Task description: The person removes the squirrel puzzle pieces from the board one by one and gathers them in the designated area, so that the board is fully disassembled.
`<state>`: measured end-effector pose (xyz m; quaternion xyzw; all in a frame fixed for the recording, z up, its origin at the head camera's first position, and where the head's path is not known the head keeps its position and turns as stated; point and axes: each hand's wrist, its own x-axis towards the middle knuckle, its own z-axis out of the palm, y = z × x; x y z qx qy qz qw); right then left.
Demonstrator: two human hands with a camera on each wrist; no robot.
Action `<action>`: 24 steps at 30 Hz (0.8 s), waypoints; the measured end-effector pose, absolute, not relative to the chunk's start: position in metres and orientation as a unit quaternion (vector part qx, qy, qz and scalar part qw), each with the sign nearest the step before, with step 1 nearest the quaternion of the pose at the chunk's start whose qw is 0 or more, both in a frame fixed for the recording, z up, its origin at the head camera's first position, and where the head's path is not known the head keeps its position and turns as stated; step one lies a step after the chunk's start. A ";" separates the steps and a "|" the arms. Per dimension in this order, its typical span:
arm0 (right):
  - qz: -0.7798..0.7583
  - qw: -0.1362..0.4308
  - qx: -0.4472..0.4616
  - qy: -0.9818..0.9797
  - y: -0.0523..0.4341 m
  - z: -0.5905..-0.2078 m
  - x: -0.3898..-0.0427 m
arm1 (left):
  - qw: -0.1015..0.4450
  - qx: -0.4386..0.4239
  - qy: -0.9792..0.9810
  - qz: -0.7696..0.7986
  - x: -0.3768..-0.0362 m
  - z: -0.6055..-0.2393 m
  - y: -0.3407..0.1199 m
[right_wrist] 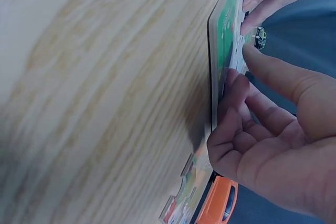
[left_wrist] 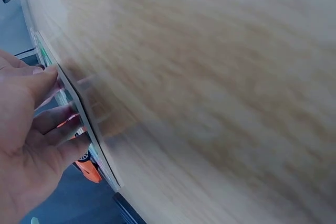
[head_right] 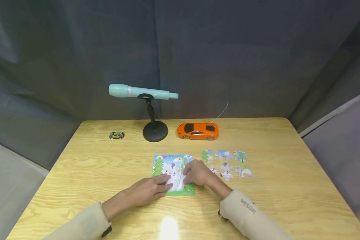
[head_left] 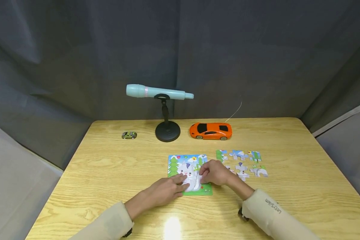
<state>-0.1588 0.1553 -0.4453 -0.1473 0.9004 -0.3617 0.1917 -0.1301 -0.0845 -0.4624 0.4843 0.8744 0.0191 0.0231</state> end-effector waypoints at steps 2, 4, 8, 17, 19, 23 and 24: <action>-0.362 0.188 -0.147 0.901 0.155 -0.446 -0.159 | 0.028 0.482 0.875 0.019 -0.130 -0.462 -0.085; -0.360 0.185 -0.150 0.902 0.155 -0.447 -0.160 | 0.033 0.480 0.876 0.019 -0.130 -0.462 -0.085; -0.368 0.183 -0.151 0.899 0.156 -0.448 -0.160 | 0.026 0.483 0.875 0.024 -0.130 -0.463 -0.086; -0.399 0.177 -0.172 0.883 0.159 -0.447 -0.161 | 0.012 0.486 0.874 0.028 -0.129 -0.466 -0.087; -0.405 0.180 -0.179 0.878 0.161 -0.446 -0.161 | 0.016 0.484 0.875 0.028 -0.129 -0.465 -0.086; -0.432 0.197 -0.184 0.861 0.166 -0.445 -0.162 | 0.026 0.477 0.878 0.025 -0.129 -0.464 -0.085; -0.440 0.202 -0.184 0.856 0.168 -0.444 -0.162 | 0.027 0.476 0.878 0.024 -0.129 -0.464 -0.085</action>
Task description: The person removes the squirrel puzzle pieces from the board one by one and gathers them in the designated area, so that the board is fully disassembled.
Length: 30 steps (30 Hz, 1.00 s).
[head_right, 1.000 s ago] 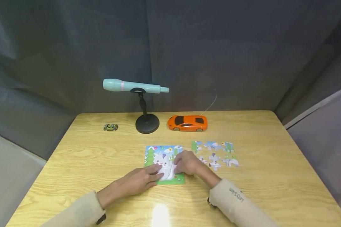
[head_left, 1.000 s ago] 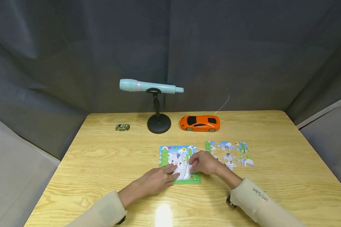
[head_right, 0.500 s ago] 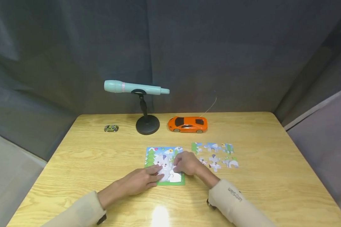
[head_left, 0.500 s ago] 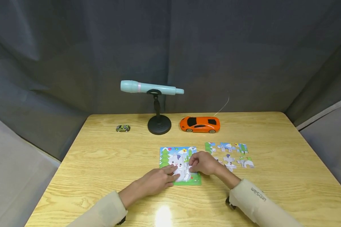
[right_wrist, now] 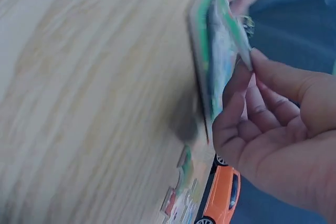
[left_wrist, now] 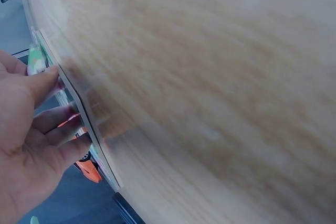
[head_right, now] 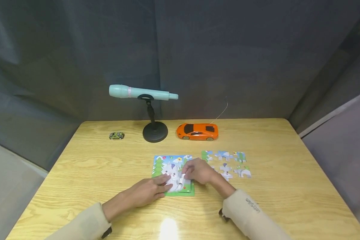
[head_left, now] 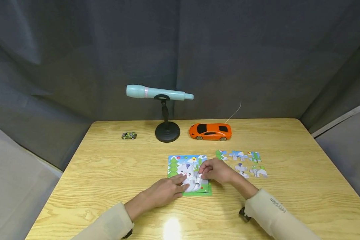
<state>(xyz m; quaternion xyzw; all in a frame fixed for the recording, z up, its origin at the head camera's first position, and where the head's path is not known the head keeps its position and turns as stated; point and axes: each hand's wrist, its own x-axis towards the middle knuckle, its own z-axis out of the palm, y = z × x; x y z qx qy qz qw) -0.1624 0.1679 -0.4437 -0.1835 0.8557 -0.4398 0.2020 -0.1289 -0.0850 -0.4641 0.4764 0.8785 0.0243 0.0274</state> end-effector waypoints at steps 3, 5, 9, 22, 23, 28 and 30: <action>-0.463 0.215 -0.174 0.842 0.174 -0.440 -0.165 | 0.027 0.476 0.879 0.021 -0.129 -0.463 -0.084; -0.472 0.217 -0.174 0.837 0.179 -0.436 -0.166 | 0.024 0.478 0.878 0.021 -0.129 -0.464 -0.084; -0.476 0.212 -0.180 0.834 0.189 -0.432 -0.166 | 0.010 0.488 0.872 0.028 -0.129 -0.465 -0.084; -0.452 0.204 -0.169 0.852 0.229 -0.419 -0.163 | 0.025 0.478 0.878 0.028 -0.129 -0.464 -0.083; -0.448 0.202 -0.169 0.855 0.233 -0.419 -0.162 | 0.026 0.478 0.878 0.029 -0.129 -0.464 -0.083; -0.436 0.194 -0.166 0.863 0.255 -0.417 -0.160 | 0.023 0.480 0.876 0.031 -0.128 -0.462 -0.083; -0.433 0.197 -0.156 0.866 0.264 -0.417 -0.158 | 0.023 0.480 0.876 0.031 -0.128 -0.462 -0.083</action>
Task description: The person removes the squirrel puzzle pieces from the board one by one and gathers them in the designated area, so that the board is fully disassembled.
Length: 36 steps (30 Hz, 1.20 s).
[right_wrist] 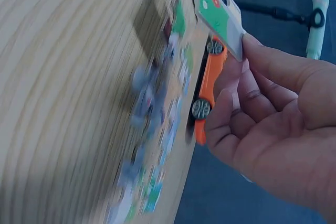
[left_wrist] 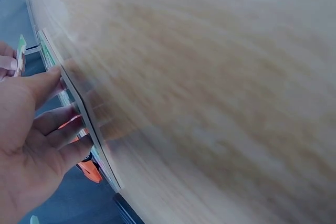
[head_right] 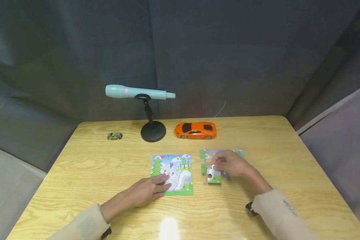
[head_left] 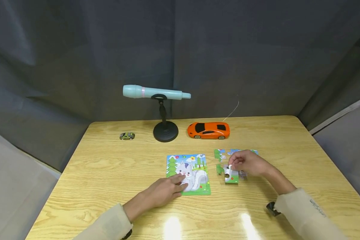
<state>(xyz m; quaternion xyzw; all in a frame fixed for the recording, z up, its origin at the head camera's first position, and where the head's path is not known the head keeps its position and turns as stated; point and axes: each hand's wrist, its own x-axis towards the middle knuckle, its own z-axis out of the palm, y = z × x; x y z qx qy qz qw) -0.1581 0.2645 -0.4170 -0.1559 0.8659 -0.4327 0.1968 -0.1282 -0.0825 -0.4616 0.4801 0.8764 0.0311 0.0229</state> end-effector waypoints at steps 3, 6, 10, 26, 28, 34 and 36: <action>-0.423 0.199 -0.143 0.873 0.279 -0.417 -0.155 | 0.025 0.479 0.877 0.030 -0.128 -0.462 -0.082; -0.419 0.201 -0.132 0.875 0.292 -0.418 -0.151 | 0.027 0.477 0.878 0.026 -0.128 -0.462 -0.082; -0.421 0.208 -0.127 0.874 0.308 -0.423 -0.147 | 0.029 0.475 0.879 0.024 -0.127 -0.461 -0.083; -0.394 0.202 -0.089 0.892 0.347 -0.442 -0.135 | 0.037 0.469 0.882 0.023 -0.127 -0.460 -0.081; -0.376 0.191 -0.075 0.904 0.346 -0.444 -0.134 | 0.039 0.469 0.882 0.024 -0.127 -0.461 -0.082; -0.330 0.180 -0.031 0.926 0.343 -0.447 -0.135 | 0.037 0.472 0.880 0.026 -0.127 -0.461 -0.081; -0.320 0.178 -0.025 0.930 0.342 -0.447 -0.135 | 0.035 0.473 0.880 0.026 -0.127 -0.462 -0.081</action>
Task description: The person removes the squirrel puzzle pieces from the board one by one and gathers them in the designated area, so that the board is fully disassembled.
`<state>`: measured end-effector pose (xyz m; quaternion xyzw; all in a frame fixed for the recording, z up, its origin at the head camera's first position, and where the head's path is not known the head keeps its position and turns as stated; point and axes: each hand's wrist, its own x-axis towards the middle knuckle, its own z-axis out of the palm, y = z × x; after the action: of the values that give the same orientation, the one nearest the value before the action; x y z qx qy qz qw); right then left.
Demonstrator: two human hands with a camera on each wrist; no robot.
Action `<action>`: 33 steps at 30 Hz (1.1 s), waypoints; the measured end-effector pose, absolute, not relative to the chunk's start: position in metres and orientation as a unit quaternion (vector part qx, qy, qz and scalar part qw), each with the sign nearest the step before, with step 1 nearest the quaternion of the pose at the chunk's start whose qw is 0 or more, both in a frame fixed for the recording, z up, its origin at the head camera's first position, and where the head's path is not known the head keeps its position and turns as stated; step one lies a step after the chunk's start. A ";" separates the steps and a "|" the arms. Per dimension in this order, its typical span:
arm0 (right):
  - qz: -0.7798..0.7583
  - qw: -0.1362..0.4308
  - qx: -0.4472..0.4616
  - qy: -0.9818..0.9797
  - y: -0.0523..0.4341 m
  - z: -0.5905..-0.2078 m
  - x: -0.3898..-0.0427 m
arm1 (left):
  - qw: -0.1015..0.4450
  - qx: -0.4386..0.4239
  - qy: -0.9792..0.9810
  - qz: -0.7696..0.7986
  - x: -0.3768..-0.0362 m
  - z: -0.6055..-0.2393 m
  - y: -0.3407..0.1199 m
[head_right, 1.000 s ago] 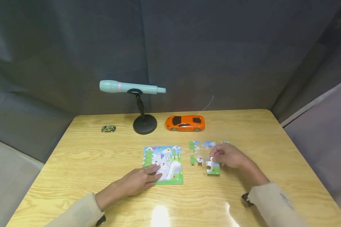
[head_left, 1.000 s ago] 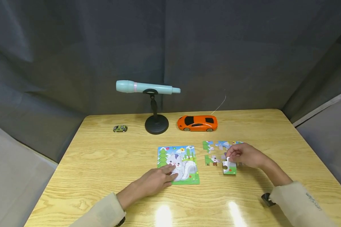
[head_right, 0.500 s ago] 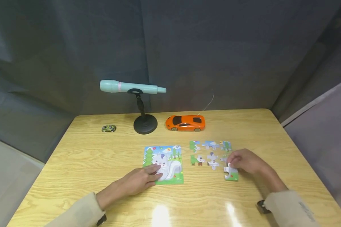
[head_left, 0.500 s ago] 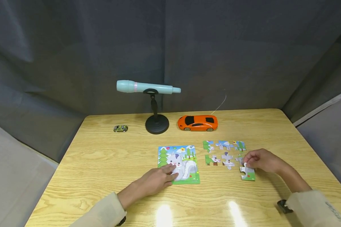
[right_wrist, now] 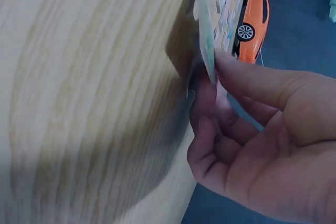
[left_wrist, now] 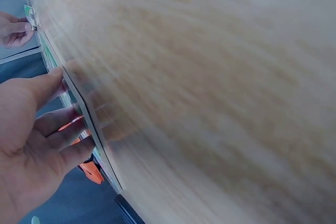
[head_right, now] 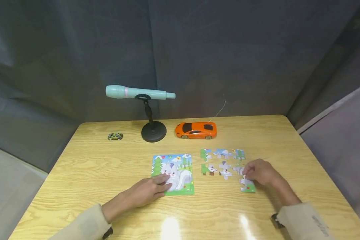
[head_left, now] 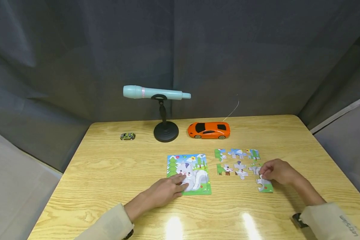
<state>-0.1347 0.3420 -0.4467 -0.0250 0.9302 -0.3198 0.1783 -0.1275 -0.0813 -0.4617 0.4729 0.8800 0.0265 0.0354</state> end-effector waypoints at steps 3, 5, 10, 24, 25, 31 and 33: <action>-0.309 0.174 -0.019 0.935 0.341 -0.447 -0.134 | 0.032 0.474 0.880 0.027 -0.128 -0.463 -0.081; -0.300 0.167 -0.021 0.939 0.340 -0.446 -0.133 | 0.029 0.474 0.880 0.029 -0.128 -0.463 -0.081; -0.262 0.146 -0.026 0.953 0.337 -0.443 -0.132 | 0.021 0.472 0.880 0.039 -0.126 -0.464 -0.081; -0.349 0.156 -0.091 0.919 0.278 -0.433 -0.146 | -0.014 0.486 0.874 0.023 -0.127 -0.468 -0.085; -0.360 0.160 -0.098 0.914 0.271 -0.433 -0.147 | -0.015 0.487 0.873 0.022 -0.127 -0.468 -0.085; -0.364 0.151 -0.147 0.907 0.232 -0.433 -0.156 | -0.030 0.496 0.868 0.018 -0.127 -0.467 -0.088; -0.352 0.148 -0.155 0.911 0.219 -0.433 -0.159 | -0.036 0.499 0.866 0.028 -0.127 -0.467 -0.090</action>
<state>-0.1589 0.2193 -0.4328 -0.1547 0.9111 -0.3521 0.1484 -0.1271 -0.0905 -0.4671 0.4988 0.8655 0.0280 -0.0357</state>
